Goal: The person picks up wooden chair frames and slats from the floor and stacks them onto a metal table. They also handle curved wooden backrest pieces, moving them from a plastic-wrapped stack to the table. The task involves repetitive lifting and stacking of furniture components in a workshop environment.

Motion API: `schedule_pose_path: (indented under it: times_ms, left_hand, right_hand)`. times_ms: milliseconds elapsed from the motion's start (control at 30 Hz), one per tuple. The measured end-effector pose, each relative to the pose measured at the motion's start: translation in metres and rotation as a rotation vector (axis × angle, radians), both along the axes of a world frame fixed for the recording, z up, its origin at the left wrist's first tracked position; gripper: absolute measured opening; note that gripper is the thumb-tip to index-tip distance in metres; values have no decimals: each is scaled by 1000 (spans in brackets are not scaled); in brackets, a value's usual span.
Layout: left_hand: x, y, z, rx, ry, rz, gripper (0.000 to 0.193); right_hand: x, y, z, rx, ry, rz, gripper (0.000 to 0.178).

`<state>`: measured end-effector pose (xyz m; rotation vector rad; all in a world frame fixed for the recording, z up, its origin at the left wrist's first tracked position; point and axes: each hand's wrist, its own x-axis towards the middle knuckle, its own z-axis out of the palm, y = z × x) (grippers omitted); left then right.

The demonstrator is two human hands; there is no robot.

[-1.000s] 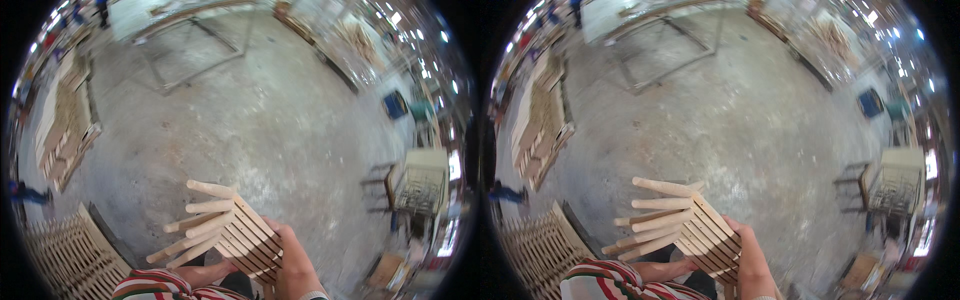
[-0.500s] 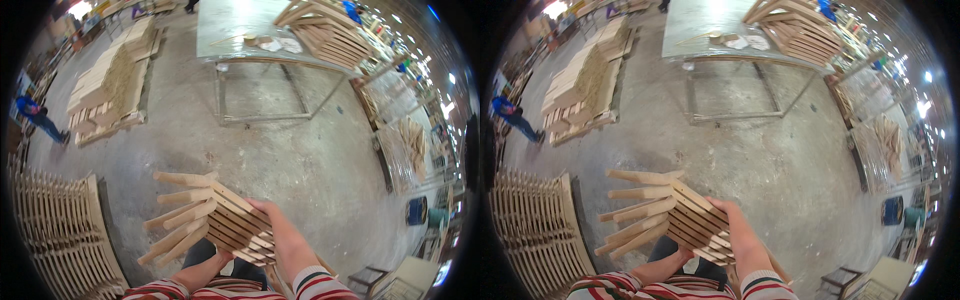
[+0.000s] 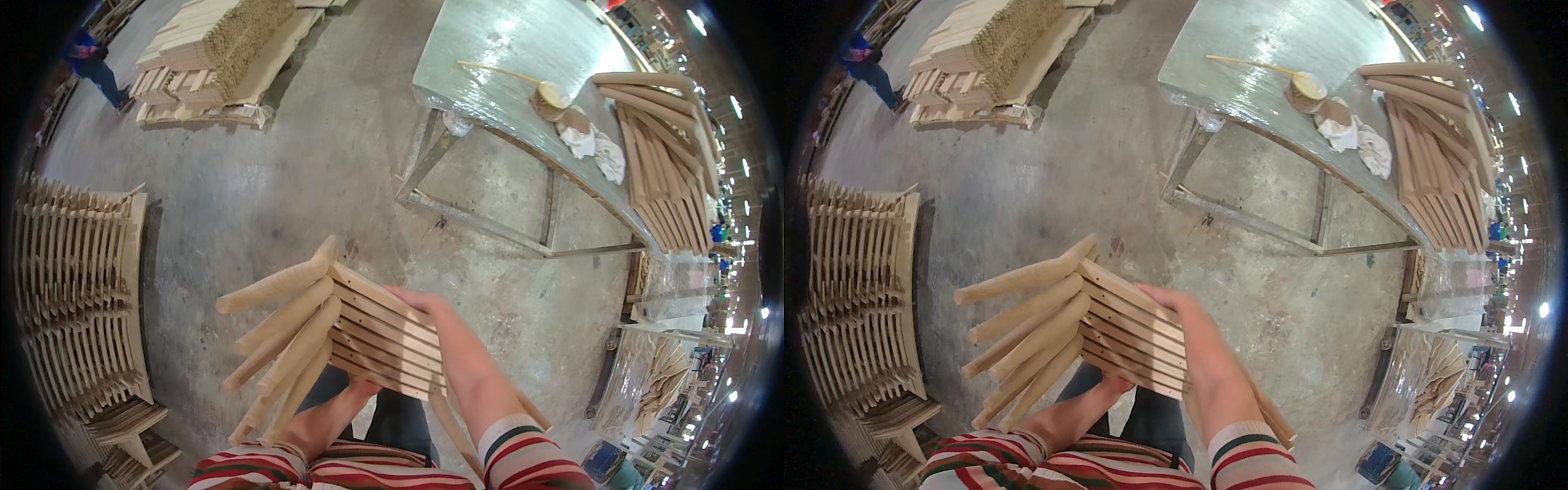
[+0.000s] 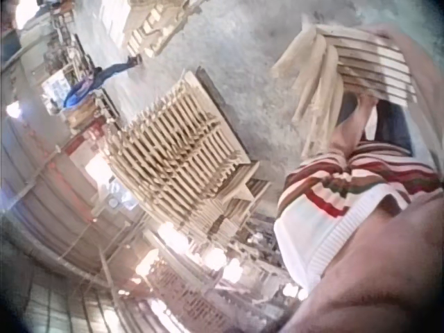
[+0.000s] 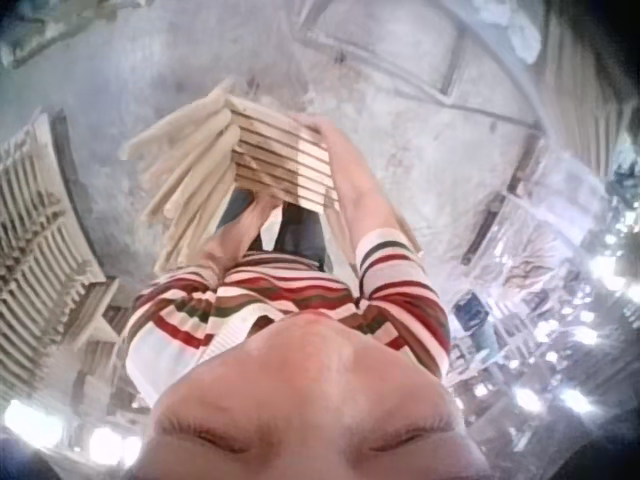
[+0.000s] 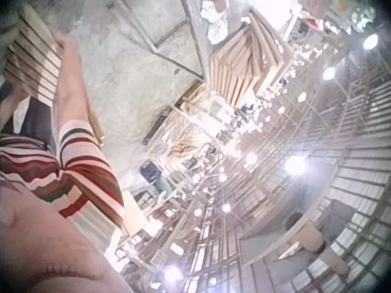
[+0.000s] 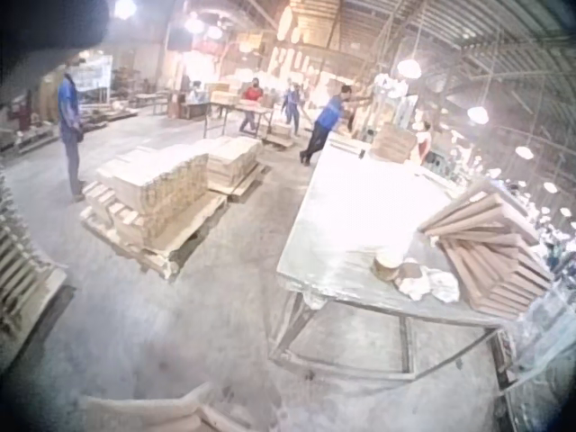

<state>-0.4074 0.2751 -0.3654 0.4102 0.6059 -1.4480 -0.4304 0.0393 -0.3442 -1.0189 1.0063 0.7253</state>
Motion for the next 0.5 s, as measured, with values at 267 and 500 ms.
schedule_pose_path:
  times_ms: [267,500]
  left_hand:
    - [-10,-149,-53,8,-367,50,68]
    - [-33,-253,-117,-182,140,382,74]
  right_hand:
    - [3,-140,-90,-69,-190,165,60]
    - [-8,-244,-160,40,30,186,57]
